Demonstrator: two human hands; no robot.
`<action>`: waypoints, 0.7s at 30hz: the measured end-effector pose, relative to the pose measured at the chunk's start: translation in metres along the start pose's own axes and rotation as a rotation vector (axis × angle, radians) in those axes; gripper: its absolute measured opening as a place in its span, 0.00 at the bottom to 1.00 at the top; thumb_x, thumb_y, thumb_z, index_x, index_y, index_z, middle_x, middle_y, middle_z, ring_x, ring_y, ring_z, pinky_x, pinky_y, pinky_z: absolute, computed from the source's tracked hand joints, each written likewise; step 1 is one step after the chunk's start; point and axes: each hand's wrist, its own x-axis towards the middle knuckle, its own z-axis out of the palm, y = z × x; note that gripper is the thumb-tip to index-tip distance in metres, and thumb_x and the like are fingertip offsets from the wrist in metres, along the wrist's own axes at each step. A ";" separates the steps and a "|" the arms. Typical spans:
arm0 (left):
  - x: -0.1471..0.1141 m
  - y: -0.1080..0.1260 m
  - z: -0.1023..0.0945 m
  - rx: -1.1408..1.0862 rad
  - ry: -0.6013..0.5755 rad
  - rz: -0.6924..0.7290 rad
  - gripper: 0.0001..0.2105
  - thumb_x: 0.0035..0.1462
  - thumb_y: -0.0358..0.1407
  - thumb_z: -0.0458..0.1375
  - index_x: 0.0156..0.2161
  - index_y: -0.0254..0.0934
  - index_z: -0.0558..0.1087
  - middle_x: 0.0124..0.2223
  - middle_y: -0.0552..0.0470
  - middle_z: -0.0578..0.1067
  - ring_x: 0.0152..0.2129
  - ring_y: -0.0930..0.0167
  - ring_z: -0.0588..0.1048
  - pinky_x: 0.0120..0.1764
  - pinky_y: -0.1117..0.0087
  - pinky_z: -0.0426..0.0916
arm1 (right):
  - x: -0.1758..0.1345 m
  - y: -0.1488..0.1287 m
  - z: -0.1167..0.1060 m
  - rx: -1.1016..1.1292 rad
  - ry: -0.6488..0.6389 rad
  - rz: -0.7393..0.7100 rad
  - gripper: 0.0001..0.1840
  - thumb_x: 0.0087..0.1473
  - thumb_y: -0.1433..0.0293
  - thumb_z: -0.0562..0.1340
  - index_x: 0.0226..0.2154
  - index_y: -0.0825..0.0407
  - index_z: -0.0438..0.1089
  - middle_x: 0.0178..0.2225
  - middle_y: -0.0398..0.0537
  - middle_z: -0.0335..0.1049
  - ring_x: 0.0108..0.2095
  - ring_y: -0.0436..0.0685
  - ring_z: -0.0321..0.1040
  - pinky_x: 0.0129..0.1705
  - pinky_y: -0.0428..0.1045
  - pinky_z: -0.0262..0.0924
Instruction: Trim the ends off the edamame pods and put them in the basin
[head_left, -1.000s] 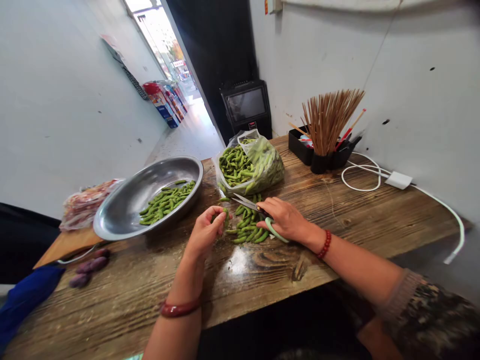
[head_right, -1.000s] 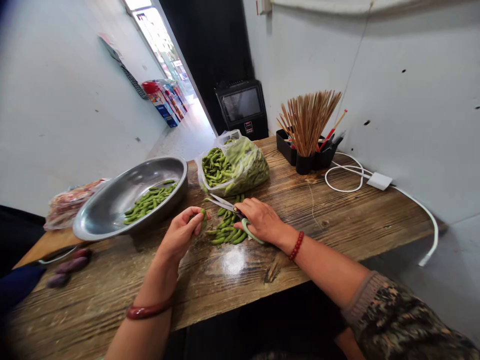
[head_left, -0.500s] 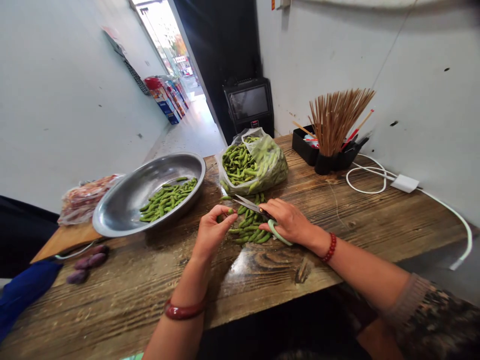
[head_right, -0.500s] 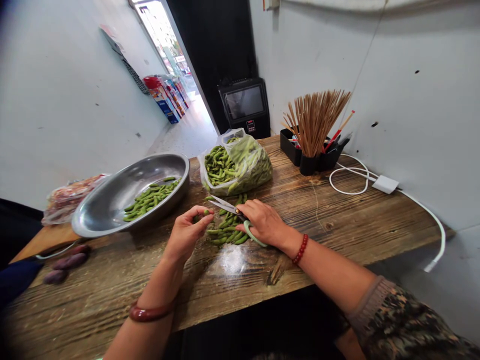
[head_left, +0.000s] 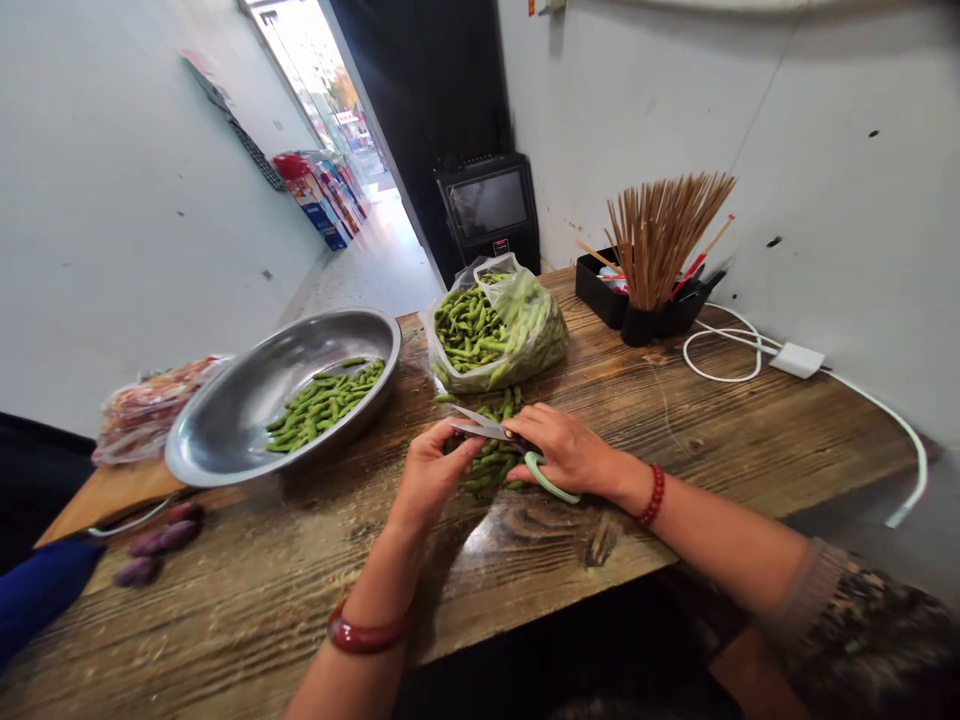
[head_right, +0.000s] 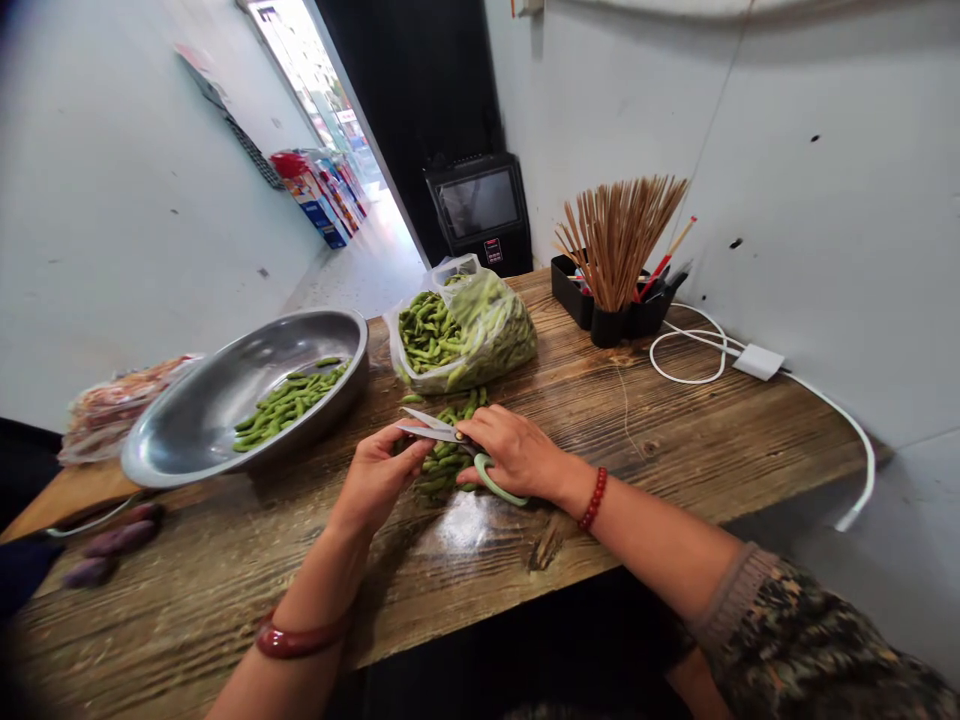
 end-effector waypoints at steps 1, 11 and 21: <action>0.000 0.000 0.000 -0.002 -0.005 -0.004 0.08 0.45 0.36 0.67 0.32 0.35 0.79 0.22 0.56 0.69 0.16 0.78 0.60 0.19 0.76 0.54 | 0.000 0.000 0.000 0.004 -0.001 -0.001 0.29 0.52 0.58 0.67 0.51 0.54 0.63 0.39 0.53 0.67 0.39 0.60 0.62 0.40 0.54 0.61; -0.002 -0.002 -0.004 -0.017 -0.066 -0.031 0.12 0.52 0.41 0.62 0.39 0.36 0.76 0.18 0.58 0.65 0.13 0.78 0.58 0.17 0.76 0.50 | -0.001 -0.001 -0.002 -0.009 -0.004 0.011 0.27 0.53 0.58 0.66 0.50 0.55 0.63 0.39 0.53 0.67 0.40 0.60 0.62 0.41 0.54 0.62; -0.002 0.000 -0.003 0.059 -0.108 0.033 0.09 0.52 0.41 0.63 0.31 0.36 0.76 0.20 0.56 0.66 0.16 0.76 0.61 0.19 0.75 0.54 | 0.001 -0.002 -0.004 0.026 -0.015 -0.015 0.28 0.52 0.58 0.66 0.50 0.56 0.63 0.39 0.53 0.67 0.39 0.60 0.62 0.41 0.54 0.61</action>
